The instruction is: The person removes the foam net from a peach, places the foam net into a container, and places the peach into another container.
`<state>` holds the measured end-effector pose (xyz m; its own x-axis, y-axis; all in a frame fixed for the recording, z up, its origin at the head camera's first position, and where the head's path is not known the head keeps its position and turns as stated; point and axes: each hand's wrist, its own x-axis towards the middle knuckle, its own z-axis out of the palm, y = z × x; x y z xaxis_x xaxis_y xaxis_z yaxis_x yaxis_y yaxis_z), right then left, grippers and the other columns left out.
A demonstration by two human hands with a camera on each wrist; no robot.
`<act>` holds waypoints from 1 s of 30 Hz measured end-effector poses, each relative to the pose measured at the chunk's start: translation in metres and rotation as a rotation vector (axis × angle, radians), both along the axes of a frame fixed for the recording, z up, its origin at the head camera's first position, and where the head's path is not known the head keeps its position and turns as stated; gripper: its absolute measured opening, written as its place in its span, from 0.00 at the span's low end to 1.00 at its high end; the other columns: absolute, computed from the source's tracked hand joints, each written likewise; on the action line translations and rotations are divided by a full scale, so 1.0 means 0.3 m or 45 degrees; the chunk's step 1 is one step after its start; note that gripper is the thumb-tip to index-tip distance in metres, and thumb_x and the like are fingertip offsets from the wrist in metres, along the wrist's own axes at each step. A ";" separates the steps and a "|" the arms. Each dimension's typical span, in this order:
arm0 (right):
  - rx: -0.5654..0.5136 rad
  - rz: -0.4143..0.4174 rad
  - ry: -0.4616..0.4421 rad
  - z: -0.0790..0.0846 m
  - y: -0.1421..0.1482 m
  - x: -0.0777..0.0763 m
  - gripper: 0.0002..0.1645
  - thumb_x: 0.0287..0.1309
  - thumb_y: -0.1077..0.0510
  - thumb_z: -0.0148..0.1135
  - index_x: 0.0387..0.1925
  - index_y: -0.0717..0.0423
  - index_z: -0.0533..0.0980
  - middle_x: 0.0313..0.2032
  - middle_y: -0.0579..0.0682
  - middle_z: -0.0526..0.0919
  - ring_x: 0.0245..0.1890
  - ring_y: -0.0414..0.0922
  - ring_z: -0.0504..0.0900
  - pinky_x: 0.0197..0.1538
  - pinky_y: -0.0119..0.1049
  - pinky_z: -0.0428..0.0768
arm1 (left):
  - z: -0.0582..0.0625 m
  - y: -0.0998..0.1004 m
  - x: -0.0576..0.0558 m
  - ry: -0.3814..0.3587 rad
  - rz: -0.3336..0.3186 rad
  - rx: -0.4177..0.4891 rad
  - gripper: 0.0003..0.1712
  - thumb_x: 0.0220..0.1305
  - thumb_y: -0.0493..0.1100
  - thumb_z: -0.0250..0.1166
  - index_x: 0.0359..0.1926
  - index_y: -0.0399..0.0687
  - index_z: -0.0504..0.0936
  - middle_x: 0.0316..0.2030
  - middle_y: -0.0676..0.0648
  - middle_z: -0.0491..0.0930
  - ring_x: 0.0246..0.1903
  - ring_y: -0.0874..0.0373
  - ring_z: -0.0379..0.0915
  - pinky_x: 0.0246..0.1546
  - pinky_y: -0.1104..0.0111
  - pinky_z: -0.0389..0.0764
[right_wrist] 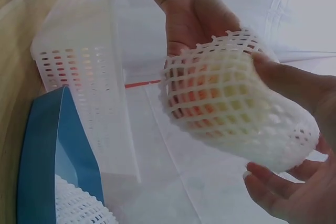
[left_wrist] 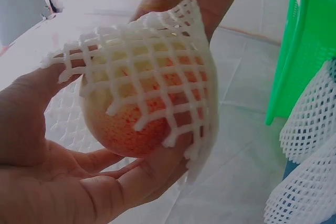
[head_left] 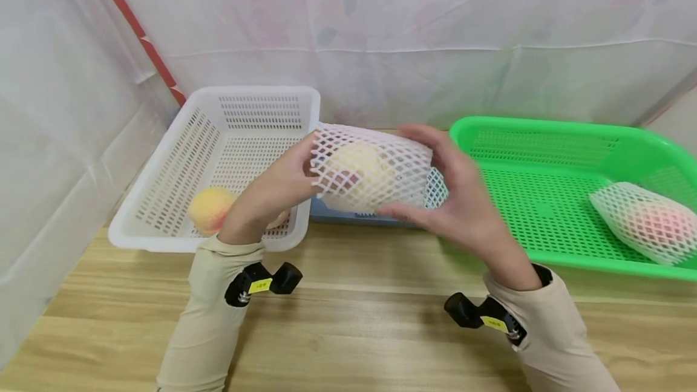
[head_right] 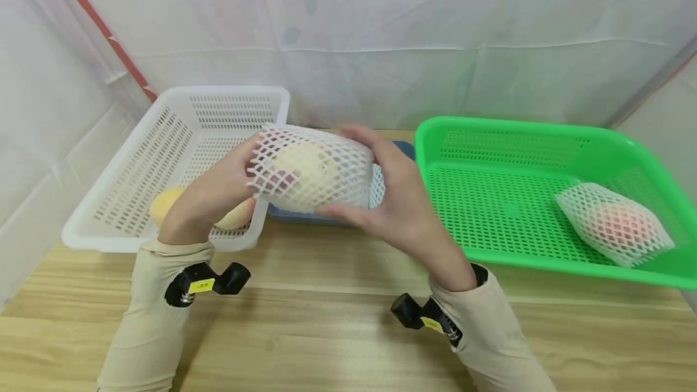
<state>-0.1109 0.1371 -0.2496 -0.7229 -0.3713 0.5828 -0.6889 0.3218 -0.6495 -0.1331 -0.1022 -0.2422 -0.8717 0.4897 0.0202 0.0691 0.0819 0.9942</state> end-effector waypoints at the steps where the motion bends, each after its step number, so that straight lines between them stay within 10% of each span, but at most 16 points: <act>1: -0.052 0.004 -0.016 0.002 0.001 -0.001 0.54 0.28 0.72 0.81 0.62 0.67 0.65 0.58 0.53 0.74 0.54 0.46 0.75 0.57 0.33 0.73 | 0.001 -0.004 -0.001 0.008 0.010 0.013 0.39 0.56 0.24 0.58 0.68 0.39 0.56 0.56 0.39 0.69 0.49 0.52 0.72 0.44 0.66 0.79; 18: -0.408 -0.005 -0.067 0.000 0.028 0.002 0.26 0.45 0.80 0.64 0.49 0.73 0.73 0.44 0.58 0.79 0.38 0.48 0.78 0.45 0.35 0.77 | 0.018 -0.026 -0.005 0.067 -0.006 0.054 0.38 0.55 0.27 0.57 0.67 0.40 0.58 0.52 0.38 0.71 0.43 0.53 0.76 0.40 0.67 0.81; 30: -0.585 0.037 -0.067 0.008 0.062 -0.020 0.22 0.47 0.79 0.61 0.46 0.69 0.75 0.38 0.54 0.81 0.33 0.47 0.76 0.39 0.31 0.74 | 0.042 -0.062 0.002 0.059 0.155 -0.090 0.35 0.60 0.37 0.61 0.67 0.47 0.62 0.59 0.43 0.69 0.49 0.46 0.75 0.48 0.61 0.77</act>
<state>-0.1169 0.1556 -0.2472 -0.7491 -0.1033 0.6543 -0.6555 -0.0267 -0.7547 -0.1326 -0.1210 -0.2297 -0.9236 0.3821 0.0306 0.0997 0.1624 0.9817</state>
